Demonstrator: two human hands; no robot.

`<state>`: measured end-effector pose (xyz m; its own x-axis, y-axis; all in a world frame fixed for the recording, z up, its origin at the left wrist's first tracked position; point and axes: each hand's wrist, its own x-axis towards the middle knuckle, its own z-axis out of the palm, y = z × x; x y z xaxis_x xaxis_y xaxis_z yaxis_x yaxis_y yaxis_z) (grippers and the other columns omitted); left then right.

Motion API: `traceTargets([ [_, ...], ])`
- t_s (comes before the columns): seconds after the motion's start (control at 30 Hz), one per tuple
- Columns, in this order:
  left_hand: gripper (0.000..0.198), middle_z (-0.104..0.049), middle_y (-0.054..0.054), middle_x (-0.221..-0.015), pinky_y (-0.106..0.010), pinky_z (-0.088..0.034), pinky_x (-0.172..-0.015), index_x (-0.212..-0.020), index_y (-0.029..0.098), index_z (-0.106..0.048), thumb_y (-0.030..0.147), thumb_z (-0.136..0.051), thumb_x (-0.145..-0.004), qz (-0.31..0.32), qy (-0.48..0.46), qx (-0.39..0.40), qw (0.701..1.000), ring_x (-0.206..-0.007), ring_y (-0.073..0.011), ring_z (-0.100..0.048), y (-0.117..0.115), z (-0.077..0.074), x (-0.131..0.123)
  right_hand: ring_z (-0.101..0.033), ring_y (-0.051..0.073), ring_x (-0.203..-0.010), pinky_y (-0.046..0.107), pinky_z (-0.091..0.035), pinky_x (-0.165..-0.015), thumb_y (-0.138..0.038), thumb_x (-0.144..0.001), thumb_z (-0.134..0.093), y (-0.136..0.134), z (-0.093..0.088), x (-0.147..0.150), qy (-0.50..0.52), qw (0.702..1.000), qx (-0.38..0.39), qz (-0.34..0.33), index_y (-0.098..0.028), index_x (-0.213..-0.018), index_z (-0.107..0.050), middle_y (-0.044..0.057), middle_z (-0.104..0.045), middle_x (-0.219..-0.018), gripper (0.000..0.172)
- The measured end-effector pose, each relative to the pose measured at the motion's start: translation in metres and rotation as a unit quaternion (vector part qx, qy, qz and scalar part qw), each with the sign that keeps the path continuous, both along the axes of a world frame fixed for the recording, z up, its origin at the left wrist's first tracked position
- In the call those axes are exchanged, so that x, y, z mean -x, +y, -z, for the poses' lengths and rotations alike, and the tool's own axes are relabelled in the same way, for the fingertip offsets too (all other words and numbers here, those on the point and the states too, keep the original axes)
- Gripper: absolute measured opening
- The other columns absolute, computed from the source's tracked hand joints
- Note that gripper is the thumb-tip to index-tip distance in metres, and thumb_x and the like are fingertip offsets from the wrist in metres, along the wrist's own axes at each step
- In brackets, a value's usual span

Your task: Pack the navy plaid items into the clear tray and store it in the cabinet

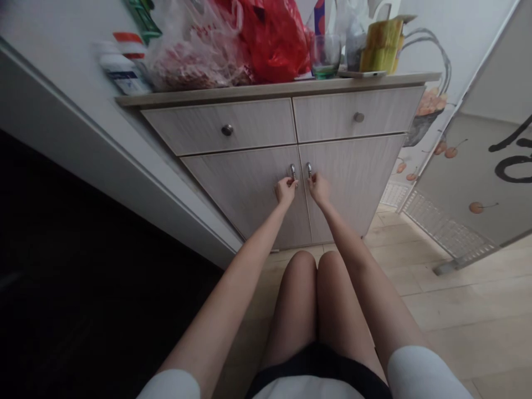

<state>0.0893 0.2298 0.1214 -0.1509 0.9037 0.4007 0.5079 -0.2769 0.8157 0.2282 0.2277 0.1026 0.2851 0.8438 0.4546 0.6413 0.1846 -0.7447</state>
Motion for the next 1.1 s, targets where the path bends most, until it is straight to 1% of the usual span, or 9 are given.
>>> traceTargets([
  [0.13,0.016,-0.074,-0.010,-0.087,-0.034,-0.052,-0.083,-0.095,0.012,-0.074,0.013,-0.075,-0.080,0.039,-0.069,0.031,0.996,-0.082,-0.0199,-0.069,-0.006,-0.001,0.009,-0.063,0.021,-0.079,0.034,-0.047,-0.076,-0.046,-0.084,-0.064,-0.009,-0.006,-0.009,0.082,0.995,-0.005,-0.048,-0.018,-0.096,-0.062,0.008,-0.068,-0.087,0.030],
  [0.27,0.041,-0.066,-0.002,-0.071,-0.030,-0.052,-0.077,-0.122,0.012,-0.068,0.020,-0.075,-0.082,0.088,-0.148,0.075,0.982,-0.069,-0.0145,-0.064,-0.040,0.003,0.036,-0.058,0.017,-0.070,0.031,-0.046,-0.067,-0.051,-0.079,-0.063,-0.044,-0.010,-0.023,0.230,0.967,0.017,-0.109,-0.016,-0.118,-0.060,0.002,-0.061,-0.077,0.052],
  [0.33,0.063,-0.061,0.003,-0.065,-0.028,-0.050,-0.072,-0.141,0.017,-0.055,0.027,-0.076,-0.082,0.183,-0.197,0.131,0.954,-0.061,-0.0118,-0.060,-0.067,0.005,0.053,-0.052,0.013,-0.062,0.028,-0.042,-0.062,-0.047,-0.076,-0.064,-0.071,-0.014,-0.029,0.304,0.936,0.051,-0.169,-0.018,-0.134,-0.054,-0.004,-0.055,-0.069,0.065],
  [0.4,0.083,-0.056,0.007,-0.063,-0.027,-0.048,-0.067,-0.154,0.025,-0.039,0.035,-0.078,-0.081,0.291,-0.243,0.174,0.909,-0.055,-0.0093,-0.053,-0.095,0.004,0.065,-0.043,0.011,-0.056,0.026,-0.037,-0.058,-0.038,-0.073,-0.065,-0.100,-0.020,-0.034,0.373,0.892,0.073,-0.243,-0.025,-0.148,-0.042,-0.009,-0.047,-0.064,0.080],
  [0.5,0.089,-0.042,0.010,-0.057,-0.026,-0.043,-0.060,-0.157,0.035,-0.029,0.044,-0.075,-0.082,0.380,-0.316,0.165,0.854,-0.046,-0.0072,-0.038,-0.129,-0.002,0.070,-0.031,0.010,-0.050,0.024,-0.030,-0.053,-0.029,-0.072,-0.061,-0.136,-0.032,-0.034,0.451,0.824,0.069,-0.337,-0.038,-0.156,-0.027,-0.012,-0.035,-0.059,0.091],
  [0.6,0.074,-0.027,0.011,-0.055,-0.026,-0.036,-0.054,-0.156,0.041,-0.032,0.051,-0.063,-0.089,0.365,-0.373,0.110,0.846,-0.043,-0.0077,-0.020,-0.145,-0.008,0.061,-0.023,0.011,-0.047,0.025,-0.026,-0.052,-0.027,-0.074,-0.059,-0.154,-0.042,-0.028,0.490,0.784,0.044,-0.379,-0.045,-0.155,-0.026,-0.012,-0.025,-0.057,0.089],
  [0.73,0.058,-0.014,0.009,-0.059,-0.028,-0.030,-0.053,-0.154,0.043,-0.035,0.054,-0.045,-0.098,0.304,-0.394,0.063,0.865,-0.047,-0.0106,-0.006,-0.142,-0.008,0.043,-0.016,0.011,-0.047,0.026,-0.025,-0.051,-0.028,-0.076,-0.059,-0.156,-0.044,-0.019,0.521,0.760,0.009,-0.389,-0.042,-0.152,-0.034,-0.012,-0.019,-0.057,0.081],
  [0.9,0.055,-0.016,0.007,-0.063,-0.032,-0.036,-0.061,-0.151,0.041,-0.041,0.056,-0.038,-0.099,0.263,-0.387,0.041,0.883,-0.049,-0.0129,-0.014,-0.131,0.004,0.033,-0.013,0.012,-0.048,0.027,-0.023,-0.052,-0.032,-0.078,-0.056,-0.150,-0.038,-0.015,0.522,0.778,0.022,-0.350,-0.037,-0.149,-0.041,-0.011,-0.018,-0.057,0.073],
  [1.1,0.051,-0.022,0.006,-0.063,-0.033,-0.042,-0.069,-0.149,0.043,-0.044,0.053,-0.042,-0.099,0.258,-0.383,0.044,0.886,-0.050,-0.0133,-0.025,-0.126,0.018,0.033,-0.010,0.013,-0.050,0.028,-0.020,-0.053,-0.044,-0.080,-0.055,-0.148,-0.030,-0.013,0.492,0.793,0.027,-0.360,-0.035,-0.148,-0.041,-0.011,-0.016,-0.059,0.070],
])
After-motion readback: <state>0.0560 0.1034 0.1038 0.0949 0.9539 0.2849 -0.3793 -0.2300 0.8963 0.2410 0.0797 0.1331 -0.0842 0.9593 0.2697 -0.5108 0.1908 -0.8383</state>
